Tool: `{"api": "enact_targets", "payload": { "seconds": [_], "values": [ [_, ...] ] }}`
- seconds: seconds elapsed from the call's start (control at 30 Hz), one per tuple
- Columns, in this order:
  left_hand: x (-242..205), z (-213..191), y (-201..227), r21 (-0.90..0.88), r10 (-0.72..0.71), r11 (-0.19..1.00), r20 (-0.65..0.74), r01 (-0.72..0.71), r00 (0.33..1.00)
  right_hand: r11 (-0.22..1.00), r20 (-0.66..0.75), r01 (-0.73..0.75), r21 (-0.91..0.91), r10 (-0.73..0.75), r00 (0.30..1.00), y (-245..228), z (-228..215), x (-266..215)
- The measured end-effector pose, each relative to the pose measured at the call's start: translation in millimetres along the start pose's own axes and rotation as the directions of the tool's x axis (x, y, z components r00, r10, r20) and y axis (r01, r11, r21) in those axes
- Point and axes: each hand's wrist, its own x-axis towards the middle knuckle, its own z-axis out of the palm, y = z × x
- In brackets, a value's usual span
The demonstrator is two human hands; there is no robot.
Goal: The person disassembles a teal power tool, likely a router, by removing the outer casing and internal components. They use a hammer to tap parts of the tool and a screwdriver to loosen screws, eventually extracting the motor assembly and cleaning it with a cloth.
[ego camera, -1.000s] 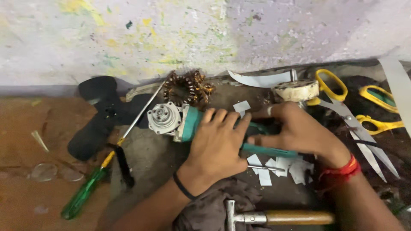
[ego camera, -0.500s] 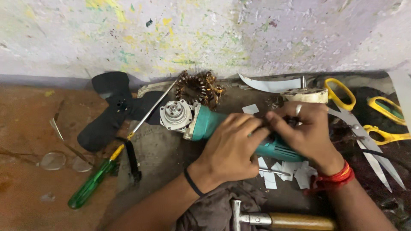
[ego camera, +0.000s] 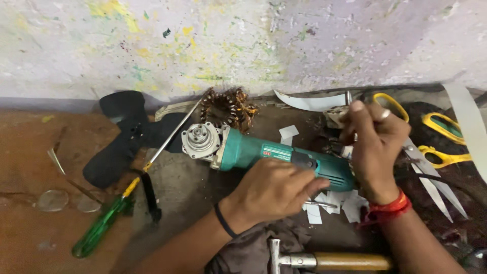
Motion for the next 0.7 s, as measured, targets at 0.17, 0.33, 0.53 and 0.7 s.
{"api": "enact_targets", "payload": {
  "seconds": [0.17,0.33,0.53,0.7],
  "values": [
    [1,-15,5,0.053,0.051,0.998,-0.458,-0.030,0.887,0.990,0.308,0.083,-0.114,-0.044,0.950,-25,18,5],
    [12,-31,-1,0.179,0.006,0.977,-0.553,0.112,0.833,0.920,0.485,0.161,-0.358,0.036,0.874,-35,23,9],
    [12,-36,-6,0.401,-0.257,0.871,-0.125,0.285,0.958,0.856,0.580,0.230,-0.464,0.097,0.809,-25,19,6],
    [9,-39,-4,0.460,-0.125,0.874,-0.100,0.157,0.987,0.856,0.549,0.241,-0.457,0.058,0.834,-18,17,5]
  ]
}}
